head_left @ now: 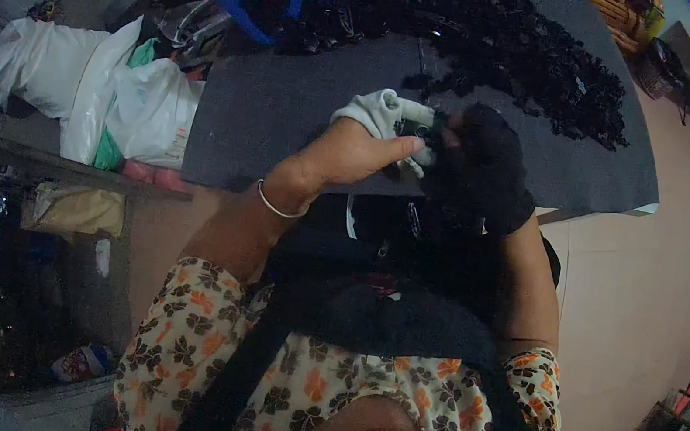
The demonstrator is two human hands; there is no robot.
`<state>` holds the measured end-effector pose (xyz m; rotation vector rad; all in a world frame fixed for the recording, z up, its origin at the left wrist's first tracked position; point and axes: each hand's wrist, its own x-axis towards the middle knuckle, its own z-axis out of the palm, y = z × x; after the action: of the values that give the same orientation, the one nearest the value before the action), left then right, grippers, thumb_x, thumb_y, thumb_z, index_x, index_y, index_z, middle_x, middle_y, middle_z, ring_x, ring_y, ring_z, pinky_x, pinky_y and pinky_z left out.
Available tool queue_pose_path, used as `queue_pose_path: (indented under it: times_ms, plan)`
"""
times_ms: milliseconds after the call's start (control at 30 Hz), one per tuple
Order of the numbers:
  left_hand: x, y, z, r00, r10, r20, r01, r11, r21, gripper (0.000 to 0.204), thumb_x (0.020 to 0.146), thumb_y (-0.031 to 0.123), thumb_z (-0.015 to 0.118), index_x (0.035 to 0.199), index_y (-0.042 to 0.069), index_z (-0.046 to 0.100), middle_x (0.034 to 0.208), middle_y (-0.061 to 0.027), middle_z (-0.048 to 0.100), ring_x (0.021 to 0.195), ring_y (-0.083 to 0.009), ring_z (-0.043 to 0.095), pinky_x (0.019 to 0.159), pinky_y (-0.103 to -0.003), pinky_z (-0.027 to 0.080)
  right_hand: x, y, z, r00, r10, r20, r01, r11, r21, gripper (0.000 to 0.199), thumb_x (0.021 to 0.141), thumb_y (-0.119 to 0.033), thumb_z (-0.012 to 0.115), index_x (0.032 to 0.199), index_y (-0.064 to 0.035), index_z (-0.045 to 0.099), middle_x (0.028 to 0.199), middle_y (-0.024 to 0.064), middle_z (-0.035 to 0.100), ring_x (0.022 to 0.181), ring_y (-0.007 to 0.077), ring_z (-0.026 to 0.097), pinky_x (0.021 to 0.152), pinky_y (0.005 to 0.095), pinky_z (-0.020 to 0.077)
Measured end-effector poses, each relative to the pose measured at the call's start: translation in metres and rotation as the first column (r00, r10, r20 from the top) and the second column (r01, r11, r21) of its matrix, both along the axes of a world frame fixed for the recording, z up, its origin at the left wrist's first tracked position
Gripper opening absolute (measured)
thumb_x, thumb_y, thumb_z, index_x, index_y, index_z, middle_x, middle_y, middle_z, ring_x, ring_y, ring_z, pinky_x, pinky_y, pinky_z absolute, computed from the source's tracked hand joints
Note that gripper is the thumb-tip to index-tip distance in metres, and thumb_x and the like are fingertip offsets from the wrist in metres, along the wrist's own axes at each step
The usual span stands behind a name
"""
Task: Assembling small black plastic or mechanical components at a factory workstation.
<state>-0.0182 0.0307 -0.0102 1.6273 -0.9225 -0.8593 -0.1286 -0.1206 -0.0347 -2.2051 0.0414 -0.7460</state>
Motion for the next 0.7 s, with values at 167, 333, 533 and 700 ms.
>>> queue_pose_path:
  times_ms: [167, 333, 533, 700]
  plan:
    - [-0.006, 0.002, 0.008, 0.996, 0.073, 0.051, -0.072, 0.997, -0.013, 0.033, 0.080, 0.001, 0.059, 0.113, -0.001, 0.053, 0.101, -0.0086, 0.060, 0.085, -0.0113, 0.058, 0.073, -0.026, 0.050, -0.006, -0.003, -0.002, 0.995, 0.056, 0.086, -0.014, 0.903, -0.430, 0.019, 0.070, -0.007, 0.066, 0.086, -0.0046, 0.057, 0.081, 0.0116, 0.059, 0.073, 0.0293, 0.058, 0.060, 0.0375, 0.0463]
    - [-0.009, 0.009, 0.016, 0.996, 0.022, 0.085, -0.014, 0.995, -0.099, 0.034, 0.078, 0.000, 0.060, 0.111, -0.002, 0.054, 0.100, -0.0069, 0.060, 0.086, -0.0105, 0.057, 0.072, -0.024, 0.050, -0.012, 0.000, 0.002, 0.971, 0.102, 0.217, 0.011, 0.885, -0.466, 0.020, 0.066, -0.012, 0.066, 0.085, -0.0050, 0.060, 0.089, 0.0126, 0.061, 0.077, 0.0304, 0.058, 0.064, 0.0401, 0.0467]
    - [-0.012, 0.014, 0.021, 0.996, 0.049, 0.069, -0.043, 0.996, -0.073, 0.030, 0.081, 0.006, 0.063, 0.109, -0.001, 0.056, 0.094, -0.0047, 0.061, 0.082, -0.0091, 0.057, 0.069, -0.024, 0.050, -0.012, 0.004, 0.005, 0.979, 0.093, 0.181, 0.018, 0.847, -0.531, 0.022, 0.069, -0.019, 0.062, 0.087, -0.0052, 0.063, 0.093, 0.0138, 0.062, 0.081, 0.0305, 0.059, 0.070, 0.0406, 0.0475]
    - [-0.010, 0.017, 0.007, 0.989, 0.140, 0.055, -0.128, 0.976, -0.175, 0.029, 0.081, 0.007, 0.062, 0.108, -0.001, 0.056, 0.093, -0.0057, 0.062, 0.078, -0.0093, 0.058, 0.066, -0.023, 0.050, -0.011, 0.011, 0.013, 0.981, 0.116, 0.155, -0.018, 0.852, -0.523, 0.023, 0.070, -0.018, 0.063, 0.089, -0.0043, 0.063, 0.091, 0.0143, 0.062, 0.080, 0.0316, 0.059, 0.074, 0.0397, 0.0474]
